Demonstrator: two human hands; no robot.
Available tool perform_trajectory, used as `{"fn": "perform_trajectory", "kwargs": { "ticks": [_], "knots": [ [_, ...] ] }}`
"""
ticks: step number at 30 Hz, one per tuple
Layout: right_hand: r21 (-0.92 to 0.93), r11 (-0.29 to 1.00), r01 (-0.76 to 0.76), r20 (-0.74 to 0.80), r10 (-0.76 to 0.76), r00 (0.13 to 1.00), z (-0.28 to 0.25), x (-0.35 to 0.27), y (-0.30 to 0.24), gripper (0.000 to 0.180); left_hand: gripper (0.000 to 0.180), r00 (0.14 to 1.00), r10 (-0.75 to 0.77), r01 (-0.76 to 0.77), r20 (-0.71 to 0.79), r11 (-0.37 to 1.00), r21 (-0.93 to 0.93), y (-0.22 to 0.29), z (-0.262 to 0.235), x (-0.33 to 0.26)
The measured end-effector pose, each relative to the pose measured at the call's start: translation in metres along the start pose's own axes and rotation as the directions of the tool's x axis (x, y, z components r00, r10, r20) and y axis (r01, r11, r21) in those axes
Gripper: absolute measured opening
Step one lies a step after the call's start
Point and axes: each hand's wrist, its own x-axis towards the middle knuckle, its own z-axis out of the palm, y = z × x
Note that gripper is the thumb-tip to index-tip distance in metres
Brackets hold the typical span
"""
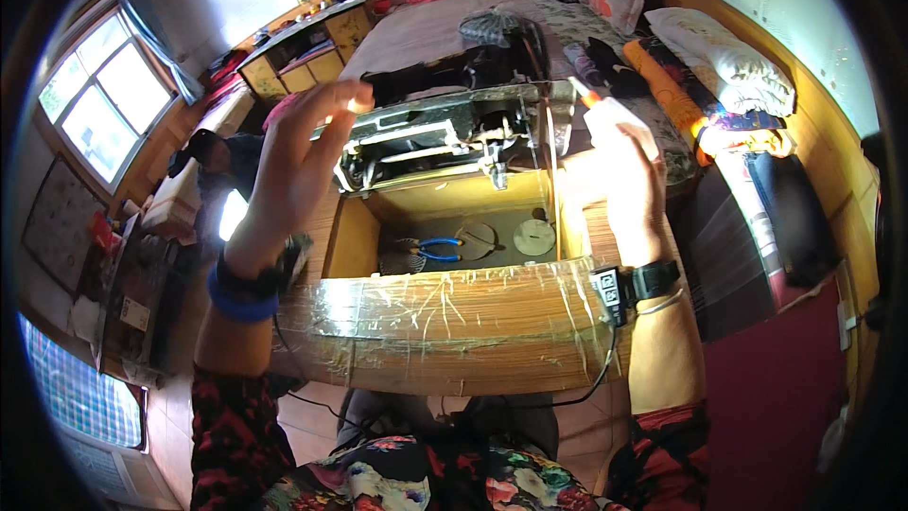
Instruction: The person adjusts a portable work light and then uses a small bottle to apply liquid lubricant to the internal mechanisms of a sewing machine. They repeatedly apply the liquid to the needle area and other parts of the machine's head.
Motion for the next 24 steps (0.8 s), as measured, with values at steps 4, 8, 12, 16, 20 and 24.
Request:
{"fn": "perform_trajectory", "kwargs": {
  "ticks": [4, 8, 12, 16, 20, 24],
  "knots": [
    [0.056, 0.998, -0.033, -0.075, 0.037, 0.997, 0.009, -0.005, 0.001, 0.024, 0.026, 0.977, -0.168, 0.162, 0.134, 0.985, 0.058, -0.041, 0.023, 0.067],
    [0.071, 0.997, 0.037, -0.154, -0.026, 0.988, 0.004, -0.005, 0.003, 0.022, 0.040, 0.944, -0.220, 0.133, 0.245, 0.936, 0.326, -0.081, 0.046, 0.122],
    [-0.014, 0.996, 0.092, -0.229, -0.093, 0.969, 0.002, -0.005, 0.004, 0.023, 0.047, 0.909, -0.157, -0.021, 0.387, 0.909, 0.417, -0.119, 0.056, 0.178],
    [-0.384, 0.901, 0.202, -0.188, -0.290, 0.938, 0.009, -0.009, 0.002, 0.023, 0.067, 0.814, -0.305, 0.054, 0.495, 0.887, 0.458, -0.148, 0.082, 0.206],
    [-0.489, 0.854, 0.177, -0.192, -0.304, 0.933, 0.013, -0.012, -0.005, 0.024, 0.079, 0.606, -0.348, 0.116, 0.716, 0.929, 0.353, -0.174, 0.102, 0.208],
    [-0.477, 0.867, 0.142, -0.230, -0.279, 0.932, 0.015, -0.013, -0.006, 0.029, 0.071, 0.492, -0.393, 0.249, 0.777, 0.919, 0.307, -0.185, 0.117, 0.197]
  ]
}}
